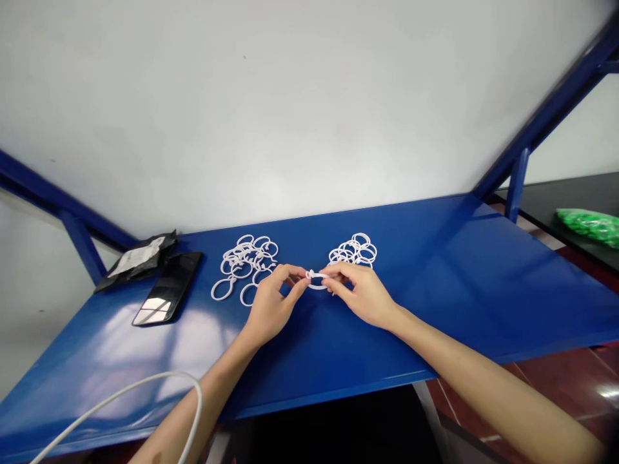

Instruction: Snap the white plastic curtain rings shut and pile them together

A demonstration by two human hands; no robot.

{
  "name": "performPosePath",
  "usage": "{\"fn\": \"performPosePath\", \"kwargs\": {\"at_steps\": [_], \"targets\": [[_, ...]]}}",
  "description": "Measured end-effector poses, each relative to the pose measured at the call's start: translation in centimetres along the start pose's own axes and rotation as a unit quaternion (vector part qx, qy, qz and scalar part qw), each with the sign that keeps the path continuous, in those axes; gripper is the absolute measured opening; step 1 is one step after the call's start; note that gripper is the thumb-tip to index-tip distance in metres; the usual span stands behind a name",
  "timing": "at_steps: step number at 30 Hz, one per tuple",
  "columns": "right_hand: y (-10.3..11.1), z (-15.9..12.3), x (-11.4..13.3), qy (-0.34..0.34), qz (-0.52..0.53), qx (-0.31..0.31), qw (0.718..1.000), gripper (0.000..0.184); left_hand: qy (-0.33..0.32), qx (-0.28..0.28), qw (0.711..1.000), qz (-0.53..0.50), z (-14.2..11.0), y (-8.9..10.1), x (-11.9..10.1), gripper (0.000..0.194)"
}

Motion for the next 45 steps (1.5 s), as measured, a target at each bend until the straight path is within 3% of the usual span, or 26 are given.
{"fn": "performPosePath", "kwargs": {"at_steps": [9, 16, 21, 26, 31, 35, 39, 45], "targets": [[-1.8, -0.8, 1.0, 0.105, -0.166, 0.049, 0.979, 0.030, -0.045, 0.045, 0.998, 0.018, -0.4, -1.7, -1.1, 0.008], [-2.6, -1.6, 1.2, 0.149, -0.218, 0.072, 0.962, 0.038, -0.174, 0.014, 0.981, 0.089, -2.0, -2.3, -2.6, 0.020], [-3.4, -1.9, 0.9, 0.170, -0.256, 0.097, 0.947, 0.034, -0.236, 0.032, 0.959, 0.155, -2.6, -2.9, -2.8, 0.025], [-2.8, -1.0, 0.7, 0.131, -0.287, 0.059, 0.947, 0.033, -0.222, 0.043, 0.954, 0.199, -1.0, -2.6, -2.7, 0.015], [0.3, -0.1, 0.3, 0.112, -0.326, -0.047, 0.937, 0.029, -0.135, -0.114, 0.915, 0.363, 0.7, 1.9, -0.4, 0.020], [2.3, 0.5, -1.9, 0.048, -0.377, -0.071, 0.922, 0.024, -0.073, -0.126, 0.889, 0.434, 1.2, 3.8, 2.4, 0.014], [2.9, 0.6, -2.5, 0.026, -0.381, -0.078, 0.921, 0.025, -0.062, -0.118, 0.906, 0.402, 1.4, 4.1, 2.7, 0.015], [1.6, 0.2, -0.8, 0.067, -0.336, -0.058, 0.938, 0.028, -0.107, -0.103, 0.947, 0.284, 1.2, 2.7, 0.0, 0.008]]}}
Point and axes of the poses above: each hand's wrist, its own z-axis towards the middle knuckle, its own y-axis out of the back of the hand, x = y × z, the point moved 9 cm from there along z, towards the middle knuckle, and after that the axes turned 9 degrees about -z, right-handed, at the moved point
